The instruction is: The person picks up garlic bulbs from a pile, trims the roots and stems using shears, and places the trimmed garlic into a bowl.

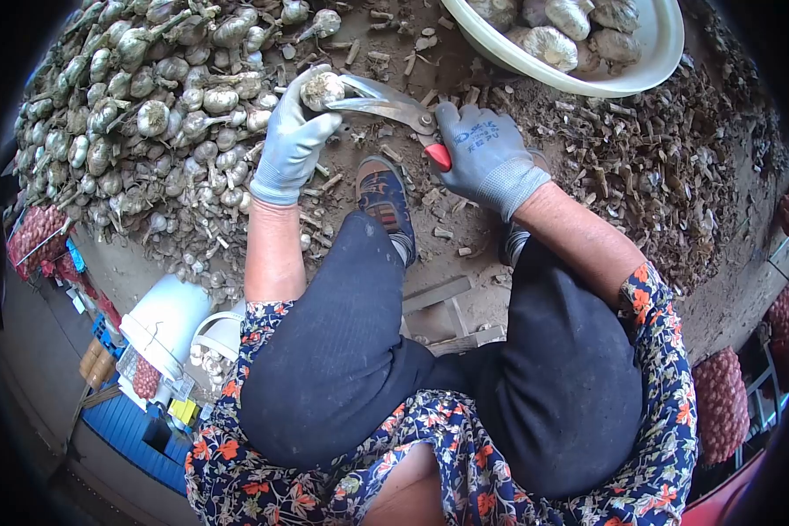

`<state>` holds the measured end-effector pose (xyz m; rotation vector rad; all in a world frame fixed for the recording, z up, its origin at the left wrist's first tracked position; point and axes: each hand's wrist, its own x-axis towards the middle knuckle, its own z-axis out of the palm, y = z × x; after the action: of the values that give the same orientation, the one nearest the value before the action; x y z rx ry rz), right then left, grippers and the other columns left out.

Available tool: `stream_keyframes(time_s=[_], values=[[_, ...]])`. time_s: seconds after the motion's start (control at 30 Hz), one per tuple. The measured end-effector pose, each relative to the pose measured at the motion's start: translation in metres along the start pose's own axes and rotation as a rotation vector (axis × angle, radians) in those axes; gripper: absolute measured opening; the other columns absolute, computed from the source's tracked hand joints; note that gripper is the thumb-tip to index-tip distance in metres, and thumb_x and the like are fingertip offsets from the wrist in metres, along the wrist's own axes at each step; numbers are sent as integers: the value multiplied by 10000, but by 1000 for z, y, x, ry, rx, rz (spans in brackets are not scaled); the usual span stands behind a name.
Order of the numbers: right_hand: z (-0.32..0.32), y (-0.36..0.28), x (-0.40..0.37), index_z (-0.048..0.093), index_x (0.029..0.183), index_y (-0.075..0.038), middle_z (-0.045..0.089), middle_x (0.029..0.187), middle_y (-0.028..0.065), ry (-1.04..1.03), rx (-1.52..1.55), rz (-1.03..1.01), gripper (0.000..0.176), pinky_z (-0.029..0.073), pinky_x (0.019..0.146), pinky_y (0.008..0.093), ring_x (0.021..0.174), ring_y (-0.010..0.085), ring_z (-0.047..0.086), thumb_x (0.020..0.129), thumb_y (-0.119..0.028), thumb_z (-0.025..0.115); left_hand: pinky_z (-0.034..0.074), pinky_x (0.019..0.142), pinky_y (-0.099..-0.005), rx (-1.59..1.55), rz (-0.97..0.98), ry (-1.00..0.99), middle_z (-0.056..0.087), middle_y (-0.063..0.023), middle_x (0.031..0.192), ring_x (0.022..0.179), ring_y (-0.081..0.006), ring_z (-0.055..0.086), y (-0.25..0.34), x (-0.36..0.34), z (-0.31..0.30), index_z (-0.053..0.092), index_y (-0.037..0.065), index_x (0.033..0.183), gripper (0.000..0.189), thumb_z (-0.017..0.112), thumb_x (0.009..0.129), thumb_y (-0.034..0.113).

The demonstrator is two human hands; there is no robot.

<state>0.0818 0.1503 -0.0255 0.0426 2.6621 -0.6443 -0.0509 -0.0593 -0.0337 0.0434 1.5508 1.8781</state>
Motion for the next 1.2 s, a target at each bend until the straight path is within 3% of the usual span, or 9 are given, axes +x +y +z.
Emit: stream_keyframes(time_s=[0.33, 0.6, 0.67, 0.8, 0.93, 1.0, 1.07, 1.13, 1.2], values=[[-13, -2, 0, 460, 1084, -55, 586, 916, 168, 124, -132, -34, 429, 461, 792, 465, 884, 324, 615, 816, -351, 614, 491, 783, -261, 654, 124, -75, 613, -46, 973, 861, -111, 581, 6, 1, 17, 538, 15, 1077, 432, 722, 690, 67], [-1, 12, -3, 482, 1053, -19, 636, 871, 221, -85, -5, -45, 360, 493, 737, 456, 824, 369, 641, 837, -287, 587, 492, 718, -235, 532, 76, -99, 630, -13, 853, 758, -79, 580, -4, 4, 25, 584, 28, 957, 325, 743, 681, 89], [16, 23, -6, 476, 1028, -26, 631, 842, 225, -77, 92, -1, 342, 485, 719, 480, 807, 390, 629, 832, -280, 594, 488, 671, -218, 429, -170, -12, 627, -8, 826, 717, -66, 570, -5, 6, 30, 595, 20, 919, 272, 737, 704, 106], [31, 29, -16, 479, 959, -29, 617, 771, 250, -82, 268, 172, 293, 471, 702, 525, 772, 439, 608, 851, -286, 569, 485, 620, -215, 471, -216, 23, 605, -8, 780, 684, -61, 557, -8, 18, 37, 594, 12, 899, 295, 765, 706, 155], [30, 34, -21, 495, 924, -34, 615, 768, 258, -121, 346, 280, 297, 462, 696, 516, 782, 443, 604, 867, -320, 552, 438, 547, -166, 245, 341, -332, 626, -24, 878, 636, -49, 550, 68, 45, 98, 609, 29, 976, 256, 718, 799, 179], [24, 33, -21, 504, 925, -42, 623, 781, 256, -122, 357, 271, 317, 466, 700, 502, 786, 434, 613, 863, -349, 554, 441, 532, -171, 334, 133, -264, 628, -42, 901, 621, -43, 550, 95, 69, 90, 607, 12, 1018, 292, 711, 818, 197], [11, 27, -20, 496, 963, 3, 623, 853, 286, -266, 383, 300, 369, 469, 781, 481, 871, 429, 614, 866, -349, 539, 449, 526, -164, 628, -4, 143, 658, -81, 862, 646, -26, 565, 62, 117, 51, 611, 4, 1039, 306, 597, 895, 274], [8, 28, -17, 494, 959, 11, 622, 866, 294, -283, 399, 309, 380, 468, 789, 480, 882, 430, 613, 860, -354, 539, 532, 790, -366, 1611, -54, 261, 663, -254, 938, 863, -320, 663, 21, 166, 4, 622, -59, 953, 480, 691, 740, 366], [12, 32, -16, 487, 971, 14, 622, 877, 296, -297, 408, 318, 397, 465, 800, 480, 893, 427, 612, 857, -362, 544, 489, 881, -417, 1738, -171, 232, 626, -274, 1055, 1002, -405, 606, -41, 189, -39, 607, -54, 1012, 549, 709, 704, 388]])
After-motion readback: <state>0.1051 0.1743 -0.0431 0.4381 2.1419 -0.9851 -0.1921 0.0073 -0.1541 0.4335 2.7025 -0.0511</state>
